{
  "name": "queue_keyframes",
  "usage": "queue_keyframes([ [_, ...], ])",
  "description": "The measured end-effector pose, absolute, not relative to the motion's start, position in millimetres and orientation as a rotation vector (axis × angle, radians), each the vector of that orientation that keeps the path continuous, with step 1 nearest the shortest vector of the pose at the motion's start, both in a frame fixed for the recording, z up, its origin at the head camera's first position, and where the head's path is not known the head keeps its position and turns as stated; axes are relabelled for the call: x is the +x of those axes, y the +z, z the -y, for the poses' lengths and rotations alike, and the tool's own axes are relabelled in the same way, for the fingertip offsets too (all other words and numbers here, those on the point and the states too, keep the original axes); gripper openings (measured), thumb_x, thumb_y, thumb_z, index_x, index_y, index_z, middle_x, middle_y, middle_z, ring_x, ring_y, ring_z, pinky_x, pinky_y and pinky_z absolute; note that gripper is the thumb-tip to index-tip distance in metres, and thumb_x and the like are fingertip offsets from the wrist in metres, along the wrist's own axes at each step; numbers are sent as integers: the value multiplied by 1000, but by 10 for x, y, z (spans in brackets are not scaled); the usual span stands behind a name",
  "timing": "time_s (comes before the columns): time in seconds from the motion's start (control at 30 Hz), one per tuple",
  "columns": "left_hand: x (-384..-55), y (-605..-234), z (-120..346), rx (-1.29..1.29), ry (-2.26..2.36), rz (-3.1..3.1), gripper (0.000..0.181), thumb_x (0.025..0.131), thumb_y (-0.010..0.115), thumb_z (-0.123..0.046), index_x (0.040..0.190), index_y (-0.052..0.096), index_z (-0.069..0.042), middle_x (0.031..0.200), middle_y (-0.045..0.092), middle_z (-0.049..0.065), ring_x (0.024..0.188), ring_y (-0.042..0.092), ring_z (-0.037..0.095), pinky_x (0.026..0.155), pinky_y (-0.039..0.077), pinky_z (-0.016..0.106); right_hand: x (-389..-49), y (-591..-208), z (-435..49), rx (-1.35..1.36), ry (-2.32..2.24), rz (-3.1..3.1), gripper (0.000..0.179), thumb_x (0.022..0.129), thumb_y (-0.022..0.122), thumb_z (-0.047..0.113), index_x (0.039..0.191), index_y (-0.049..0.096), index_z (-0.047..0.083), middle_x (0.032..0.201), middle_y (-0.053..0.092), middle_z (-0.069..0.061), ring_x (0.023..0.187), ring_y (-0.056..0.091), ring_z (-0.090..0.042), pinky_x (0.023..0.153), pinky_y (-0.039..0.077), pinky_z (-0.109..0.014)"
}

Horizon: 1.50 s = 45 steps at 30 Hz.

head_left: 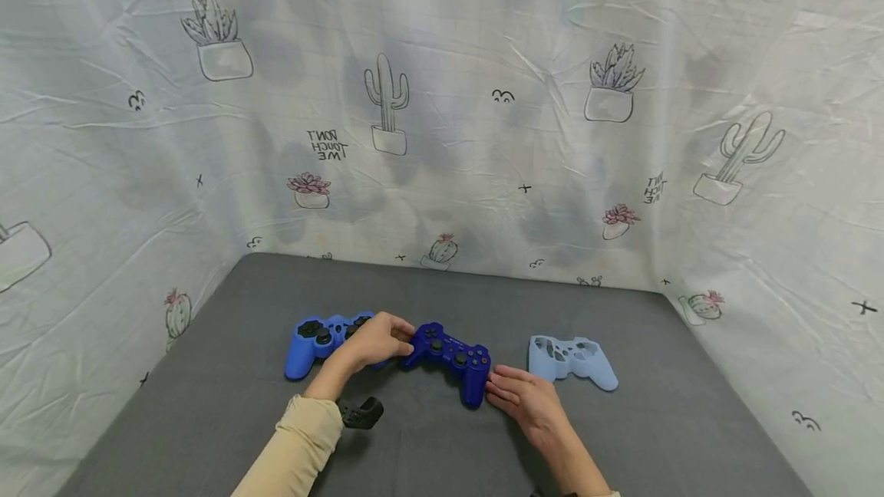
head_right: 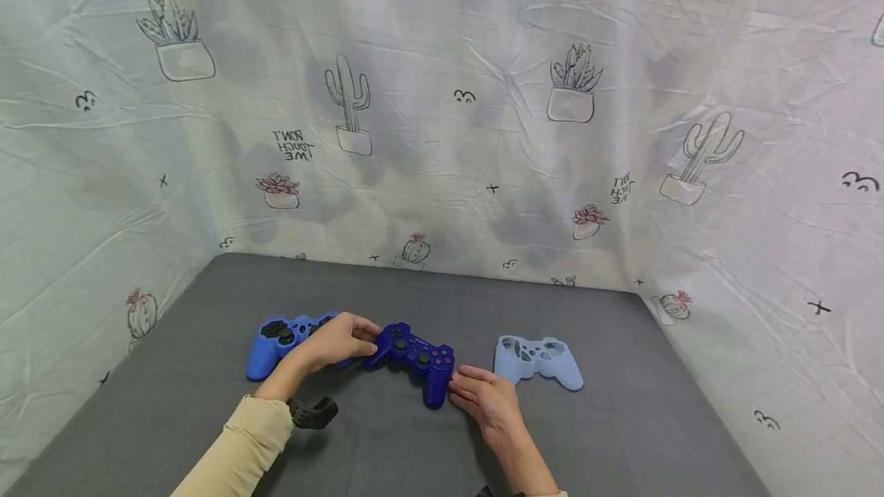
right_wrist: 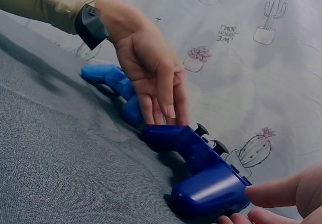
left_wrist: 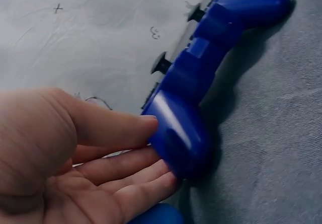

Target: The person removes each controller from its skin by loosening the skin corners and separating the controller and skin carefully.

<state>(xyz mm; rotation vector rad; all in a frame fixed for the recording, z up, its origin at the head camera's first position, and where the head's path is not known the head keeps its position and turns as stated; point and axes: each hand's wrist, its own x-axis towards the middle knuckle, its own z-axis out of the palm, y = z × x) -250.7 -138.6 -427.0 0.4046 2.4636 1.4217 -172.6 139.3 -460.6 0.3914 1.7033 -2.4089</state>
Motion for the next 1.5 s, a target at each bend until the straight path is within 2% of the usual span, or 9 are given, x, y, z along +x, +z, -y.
queue_keyframes([
  [0.23, -2501, -4345, 1315, 360, 1450, -2478, 31, 86, 74, 0, 117, 69, 3, 105, 70, 9, 93, 66, 23, 79, 54, 39, -1750, -4632, -1347, 406, -2403, -1761, 50, 84, 70, -12, 128, 49, -21, 113, 65, -25, 93, 67, -25, 86, 53, -44],
  [0.43, -2487, -4360, 1291, 317, 1472, -2496, 32, 84, 77, -3, 115, 70, 1, 101, 71, 8, 90, 67, 20, 77, 55, 38, -1767, -4642, -1335, 424, -2417, -1756, 50, 82, 72, -12, 127, 51, -21, 111, 66, -23, 91, 68, -24, 84, 53, -42],
  [1.33, -2457, -4392, 1251, 333, 1505, -2509, 34, 84, 78, -4, 117, 70, 2, 102, 71, 11, 94, 67, 23, 78, 55, 39, -1811, -4636, -1363, 463, -2407, -1772, 49, 82, 73, -11, 126, 53, -20, 109, 67, -22, 88, 68, -23, 83, 54, -41],
  [1.5, -2438, -4400, 1267, 352, 1542, -2478, 35, 84, 78, -4, 117, 69, 5, 103, 71, 14, 94, 68, 25, 78, 55, 39, -1833, -4613, -1387, 469, -2404, -1742, 48, 83, 71, -13, 127, 52, -19, 114, 65, -24, 90, 68, -23, 86, 53, -44],
])
